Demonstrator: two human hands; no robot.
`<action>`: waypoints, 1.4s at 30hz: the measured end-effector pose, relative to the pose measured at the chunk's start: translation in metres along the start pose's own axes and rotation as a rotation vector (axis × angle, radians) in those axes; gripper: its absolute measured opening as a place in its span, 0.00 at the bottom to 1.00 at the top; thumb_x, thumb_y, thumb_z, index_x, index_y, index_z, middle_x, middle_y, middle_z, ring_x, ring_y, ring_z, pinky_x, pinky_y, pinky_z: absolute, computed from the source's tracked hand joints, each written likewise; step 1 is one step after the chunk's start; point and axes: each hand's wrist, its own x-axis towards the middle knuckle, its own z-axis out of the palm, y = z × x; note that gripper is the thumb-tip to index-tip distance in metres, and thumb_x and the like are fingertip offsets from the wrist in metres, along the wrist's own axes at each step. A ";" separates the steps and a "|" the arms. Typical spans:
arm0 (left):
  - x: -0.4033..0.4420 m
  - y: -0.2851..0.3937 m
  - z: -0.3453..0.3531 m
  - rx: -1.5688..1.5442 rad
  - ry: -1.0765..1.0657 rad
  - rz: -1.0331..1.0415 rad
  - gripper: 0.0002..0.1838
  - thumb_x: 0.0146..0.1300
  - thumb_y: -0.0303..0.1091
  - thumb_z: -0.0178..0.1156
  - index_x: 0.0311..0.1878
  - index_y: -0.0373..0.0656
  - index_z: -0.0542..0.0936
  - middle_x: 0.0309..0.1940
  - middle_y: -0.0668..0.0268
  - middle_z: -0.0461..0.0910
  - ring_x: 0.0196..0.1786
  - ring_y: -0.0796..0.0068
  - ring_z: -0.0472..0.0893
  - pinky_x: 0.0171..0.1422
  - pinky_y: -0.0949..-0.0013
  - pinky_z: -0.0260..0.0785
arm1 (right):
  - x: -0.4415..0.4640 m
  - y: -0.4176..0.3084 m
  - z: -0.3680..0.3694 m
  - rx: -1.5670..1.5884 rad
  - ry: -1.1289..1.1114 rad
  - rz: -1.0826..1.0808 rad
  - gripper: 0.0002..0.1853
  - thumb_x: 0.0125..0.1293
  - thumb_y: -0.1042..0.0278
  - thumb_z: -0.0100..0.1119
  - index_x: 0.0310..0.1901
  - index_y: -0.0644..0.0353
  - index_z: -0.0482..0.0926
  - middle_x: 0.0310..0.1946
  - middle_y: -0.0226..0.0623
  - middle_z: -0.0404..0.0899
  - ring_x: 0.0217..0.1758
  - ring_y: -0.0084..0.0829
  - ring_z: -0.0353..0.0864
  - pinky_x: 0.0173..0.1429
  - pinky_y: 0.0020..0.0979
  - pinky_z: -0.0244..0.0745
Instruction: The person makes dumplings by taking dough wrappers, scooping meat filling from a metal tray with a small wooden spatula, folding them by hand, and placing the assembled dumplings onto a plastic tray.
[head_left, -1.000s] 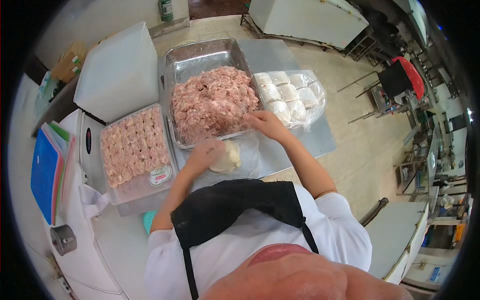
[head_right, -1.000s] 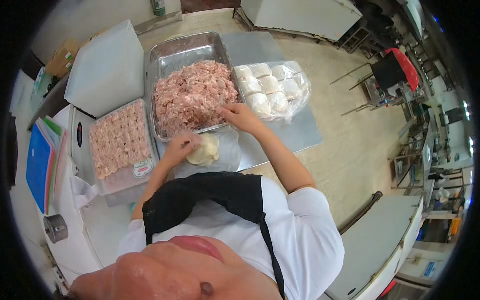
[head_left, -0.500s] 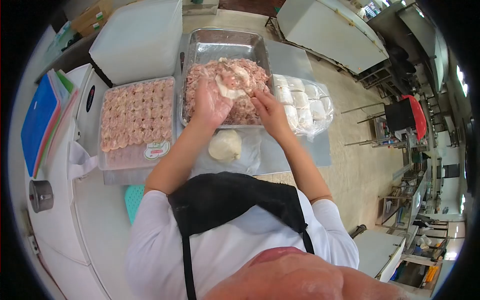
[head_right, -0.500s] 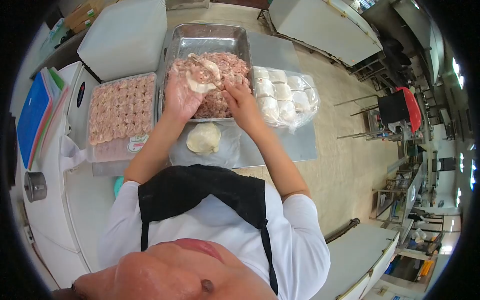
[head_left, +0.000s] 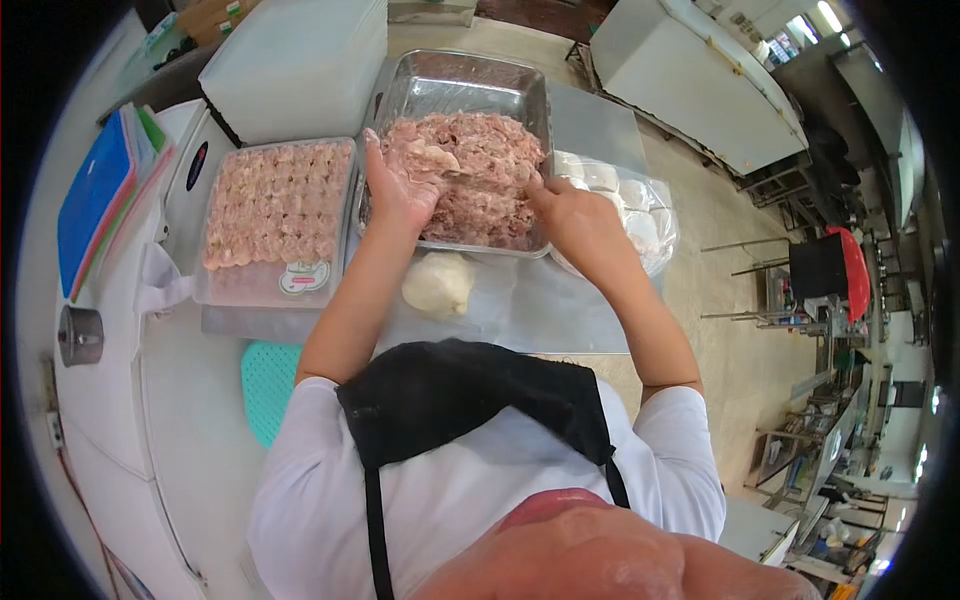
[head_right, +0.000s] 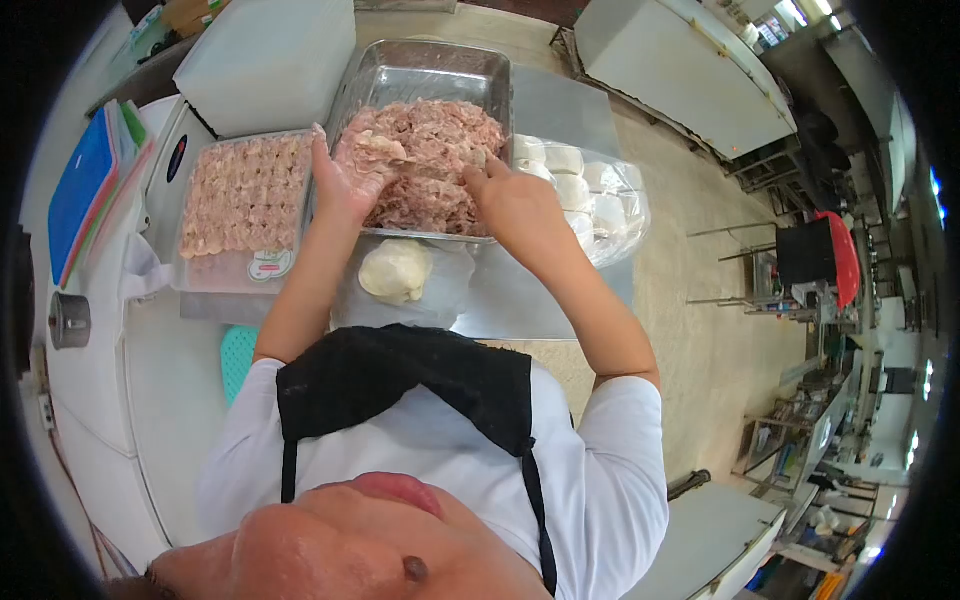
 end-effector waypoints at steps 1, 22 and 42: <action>-0.003 -0.003 0.003 0.019 -0.012 0.024 0.39 0.64 0.68 0.45 0.57 0.38 0.72 0.54 0.56 0.74 0.57 0.57 0.72 0.66 0.47 0.61 | -0.003 -0.004 -0.017 -0.070 -0.034 0.018 0.15 0.65 0.68 0.54 0.53 0.54 0.75 0.34 0.42 0.76 0.35 0.47 0.80 0.36 0.43 0.75; -0.024 -0.008 0.034 1.712 -0.675 0.396 0.24 0.51 0.35 0.69 0.53 0.43 0.79 0.52 0.59 0.80 0.54 0.64 0.78 0.60 0.64 0.68 | -0.011 0.094 0.023 0.845 -0.136 -0.212 0.19 0.71 0.60 0.55 0.54 0.67 0.77 0.51 0.47 0.81 0.53 0.38 0.80 0.58 0.32 0.72; -0.045 -0.017 0.022 1.751 -0.480 0.786 0.29 0.50 0.38 0.70 0.56 0.41 0.74 0.54 0.57 0.77 0.49 0.63 0.80 0.55 0.62 0.70 | -0.014 0.139 0.051 0.761 -0.028 -0.048 0.14 0.69 0.59 0.55 0.49 0.55 0.82 0.44 0.46 0.82 0.44 0.46 0.81 0.50 0.37 0.76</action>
